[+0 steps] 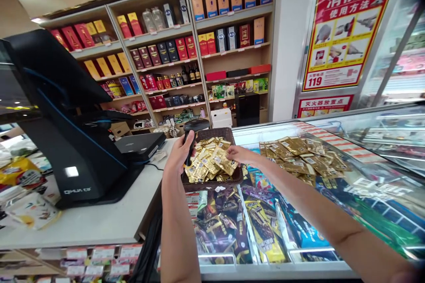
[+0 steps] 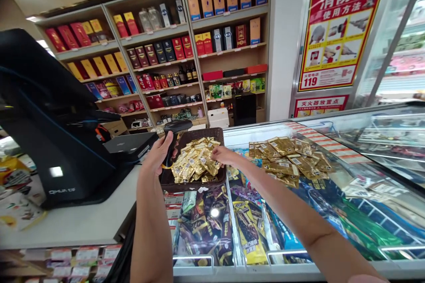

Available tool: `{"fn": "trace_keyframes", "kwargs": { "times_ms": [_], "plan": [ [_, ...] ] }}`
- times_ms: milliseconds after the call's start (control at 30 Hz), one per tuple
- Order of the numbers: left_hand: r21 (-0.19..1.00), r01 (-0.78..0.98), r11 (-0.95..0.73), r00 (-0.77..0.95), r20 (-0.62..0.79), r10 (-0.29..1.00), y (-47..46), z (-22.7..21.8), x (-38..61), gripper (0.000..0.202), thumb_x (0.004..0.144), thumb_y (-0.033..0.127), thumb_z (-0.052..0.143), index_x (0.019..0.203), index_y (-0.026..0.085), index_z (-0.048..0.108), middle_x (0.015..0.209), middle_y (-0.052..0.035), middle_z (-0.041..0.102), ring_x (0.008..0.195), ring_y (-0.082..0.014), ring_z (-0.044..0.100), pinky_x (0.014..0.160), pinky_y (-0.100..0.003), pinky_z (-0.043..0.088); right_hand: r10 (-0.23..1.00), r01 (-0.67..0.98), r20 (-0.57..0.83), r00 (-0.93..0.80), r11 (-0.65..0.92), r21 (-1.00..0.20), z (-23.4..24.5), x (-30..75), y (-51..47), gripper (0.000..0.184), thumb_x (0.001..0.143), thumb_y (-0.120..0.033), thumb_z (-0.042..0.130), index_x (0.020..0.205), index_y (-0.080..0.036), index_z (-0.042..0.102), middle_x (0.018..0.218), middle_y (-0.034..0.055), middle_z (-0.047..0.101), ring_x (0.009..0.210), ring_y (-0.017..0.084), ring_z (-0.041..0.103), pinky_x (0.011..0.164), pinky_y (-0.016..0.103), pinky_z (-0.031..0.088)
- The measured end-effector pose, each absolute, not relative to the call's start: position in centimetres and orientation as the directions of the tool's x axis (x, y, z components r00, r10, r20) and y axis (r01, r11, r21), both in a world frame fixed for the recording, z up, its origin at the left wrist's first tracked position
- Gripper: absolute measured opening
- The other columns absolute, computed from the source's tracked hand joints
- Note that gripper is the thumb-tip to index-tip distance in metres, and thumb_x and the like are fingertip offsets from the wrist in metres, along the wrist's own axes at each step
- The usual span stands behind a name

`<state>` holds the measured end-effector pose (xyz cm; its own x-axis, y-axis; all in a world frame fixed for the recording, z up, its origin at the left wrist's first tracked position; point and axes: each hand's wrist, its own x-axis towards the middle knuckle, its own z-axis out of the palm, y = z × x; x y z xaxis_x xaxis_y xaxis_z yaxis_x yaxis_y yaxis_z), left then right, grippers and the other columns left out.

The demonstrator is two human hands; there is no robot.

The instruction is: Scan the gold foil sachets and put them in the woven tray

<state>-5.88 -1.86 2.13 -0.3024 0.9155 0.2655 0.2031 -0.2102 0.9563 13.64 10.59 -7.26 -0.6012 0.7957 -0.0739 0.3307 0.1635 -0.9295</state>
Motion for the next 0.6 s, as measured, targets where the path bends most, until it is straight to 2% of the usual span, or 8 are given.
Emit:
{"fn": "trace_keyframes", "kwargs": {
  "times_ms": [133,233,333,400,467,533,600],
  "plan": [
    [0.95,0.21,-0.233,-0.258,0.283,0.924,-2.1,2.1,-5.5,0.056,0.073,0.072,0.063,0.083,0.017,0.056,0.073,0.0002,0.055,0.049,-0.0069,0.045,0.045,-0.022,0.033,0.789,0.307,0.022,-0.614,0.265,-0.914,-7.6,8.2,10.1,0.014,0.088,-0.032,0.061,0.096,-0.022,0.057,0.085,0.0021,0.062,0.074,0.014,0.058,0.059,0.022,0.048],
    [0.951,0.211,-0.224,-0.236,0.272,0.933,-2.1,2.2,-5.2,0.056,0.073,0.072,0.063,0.079,0.017,0.055,0.071,0.0001,0.055,0.048,-0.0068,0.046,0.044,-0.022,0.033,0.8,0.399,0.165,-0.577,0.452,-0.798,-8.3,8.0,10.3,0.017,0.087,-0.031,0.062,0.101,-0.022,0.06,0.093,0.0024,0.067,0.082,0.015,0.061,0.068,0.023,0.046],
    [0.95,0.22,-0.222,-0.221,0.27,0.937,-1.8,2.1,-4.9,0.056,0.072,0.071,0.064,0.078,0.017,0.055,0.07,0.001,0.054,0.047,-0.0065,0.045,0.044,-0.022,0.031,0.808,0.509,0.192,-0.558,0.515,-0.69,-8.9,11.6,11.7,0.015,0.091,-0.033,0.058,0.101,-0.023,0.064,0.095,0.0031,0.07,0.089,0.017,0.064,0.074,0.025,0.046],
    [0.946,0.242,-0.216,-0.207,0.268,0.941,-1.5,2.0,-4.6,0.055,0.073,0.071,0.063,0.079,0.017,0.055,0.069,0.0016,0.053,0.048,-0.007,0.045,0.044,-0.022,0.03,0.873,0.656,0.171,-0.456,0.46,-0.599,-9.0,15.6,13.2,0.02,0.093,-0.034,0.053,0.105,-0.022,0.065,0.099,0.0059,0.071,0.093,0.02,0.065,0.078,0.027,0.046],
    [0.942,0.281,-0.186,-0.184,0.243,0.952,-1.2,1.8,-4.1,0.054,0.075,0.072,0.061,0.079,0.018,0.055,0.065,0.0023,0.051,0.048,-0.0082,0.045,0.044,-0.022,0.028,0.945,0.82,0.176,-0.274,0.325,-0.47,-9.1,19.9,14.9,0.029,0.095,-0.035,0.05,0.114,-0.019,0.063,0.109,0.0123,0.069,0.101,0.025,0.064,0.084,0.032,0.046],
    [0.929,0.337,-0.151,-0.153,0.212,0.965,-1.0,1.7,-3.5,0.053,0.076,0.072,0.058,0.078,0.019,0.053,0.06,0.0029,0.049,0.048,-0.0095,0.044,0.044,-0.022,0.027,0.976,0.911,0.186,-0.111,0.174,-0.373,-9.5,24.1,16.8,0.033,0.097,-0.033,0.045,0.116,-0.013,0.063,0.117,0.019,0.065,0.111,0.029,0.06,0.091,0.036,0.045],
    [0.914,0.383,-0.135,-0.121,0.195,0.973,-0.8,1.6,-2.8,0.053,0.077,0.072,0.057,0.075,0.02,0.051,0.057,0.0033,0.048,0.047,-0.01,0.043,0.045,-0.023,0.027,0.978,0.947,0.2,0.067,0.001,-0.321,-10.5,27.7,18.5,0.038,0.095,-0.032,0.048,0.121,-0.008,0.062,0.124,0.0241,0.06,0.123,0.033,0.052,0.098,0.04,0.041]
  ]
}}
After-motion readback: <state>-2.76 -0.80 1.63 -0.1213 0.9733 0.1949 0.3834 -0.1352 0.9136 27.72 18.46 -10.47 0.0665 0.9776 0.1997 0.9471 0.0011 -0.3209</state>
